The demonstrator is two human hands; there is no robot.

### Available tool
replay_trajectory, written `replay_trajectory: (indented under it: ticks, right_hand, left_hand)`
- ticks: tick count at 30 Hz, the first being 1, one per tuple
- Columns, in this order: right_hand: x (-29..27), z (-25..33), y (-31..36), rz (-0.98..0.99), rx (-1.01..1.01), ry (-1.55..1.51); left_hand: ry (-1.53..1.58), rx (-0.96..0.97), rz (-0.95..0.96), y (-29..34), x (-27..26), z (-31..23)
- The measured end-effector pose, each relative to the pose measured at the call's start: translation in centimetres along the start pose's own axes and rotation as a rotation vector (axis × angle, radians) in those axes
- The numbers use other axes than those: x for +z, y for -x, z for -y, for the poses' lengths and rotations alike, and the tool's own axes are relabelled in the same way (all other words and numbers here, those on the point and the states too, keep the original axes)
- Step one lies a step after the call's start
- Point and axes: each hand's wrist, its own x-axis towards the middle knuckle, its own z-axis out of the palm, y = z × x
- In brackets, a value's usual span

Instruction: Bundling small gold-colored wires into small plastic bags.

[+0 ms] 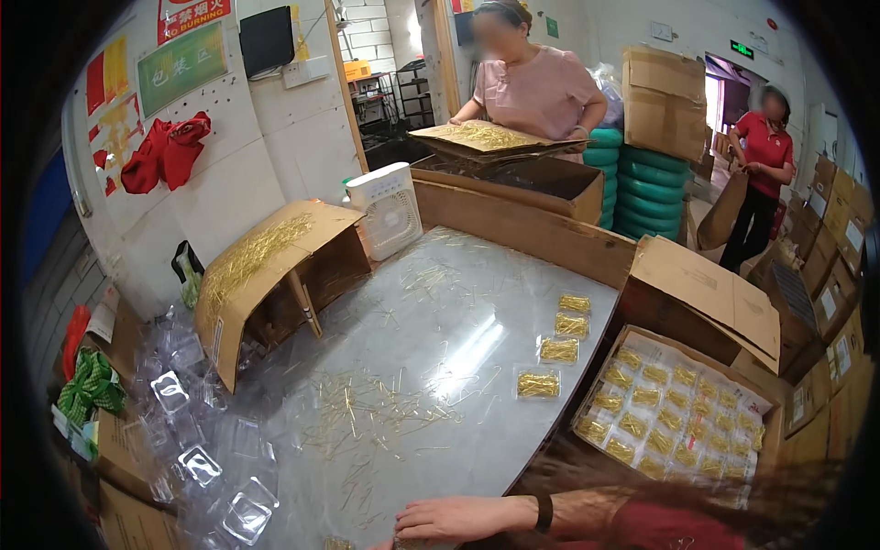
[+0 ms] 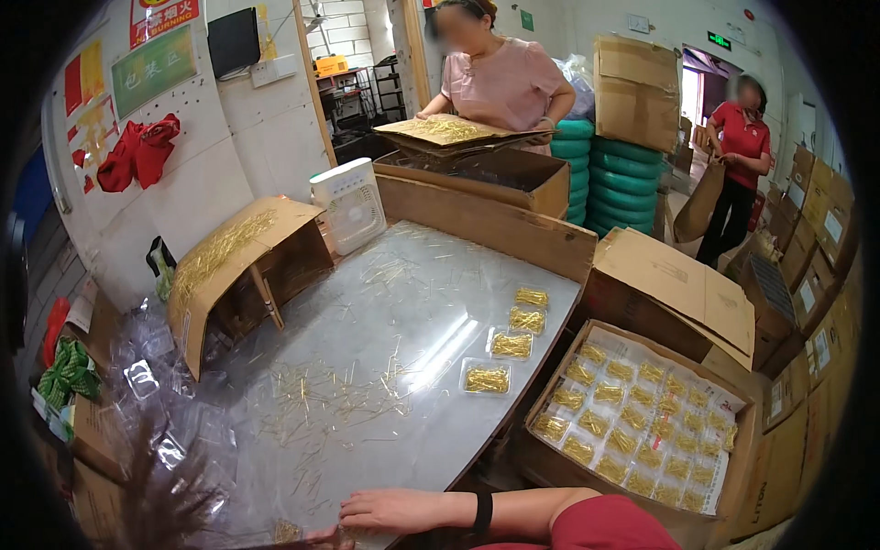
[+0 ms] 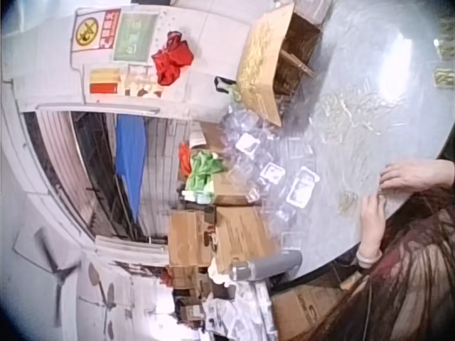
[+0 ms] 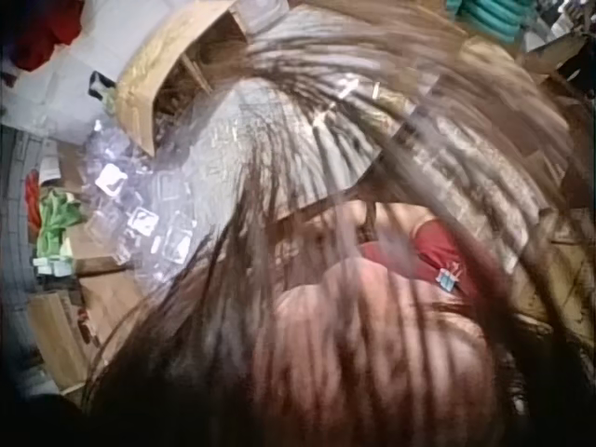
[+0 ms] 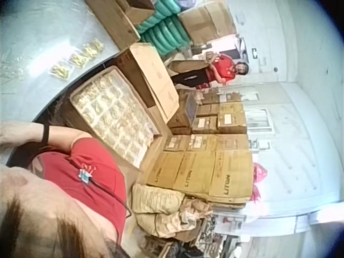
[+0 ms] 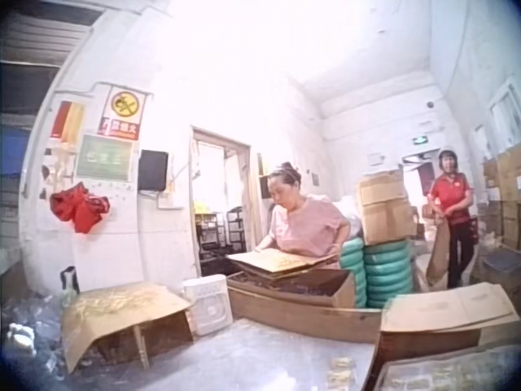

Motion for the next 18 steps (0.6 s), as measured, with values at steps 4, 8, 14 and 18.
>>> replay_trajectory:
  ticks: [4,8,14,18]
  right_hand:
    - [-2.2,1.5,-0.9,0.038,0.037,-0.089]
    - [-2.0,1.3,-0.2,-0.032,0.004,-0.080]
    - [0.6,-0.2,0.5,-0.118,0.169,-0.192]
    - [2.0,0.1,0.9,-0.246,0.346,-0.225]
  left_hand:
    - [0.034,0.062,-0.067,-0.7,0.5,-0.3]
    - [0.058,0.038,-0.013,-0.8,-0.4,-1.2]
    - [-0.043,0.188,-0.030,-0.7,-0.6,-1.5]
    - [-0.048,0.226,-0.031,-1.1,1.0,-0.1]
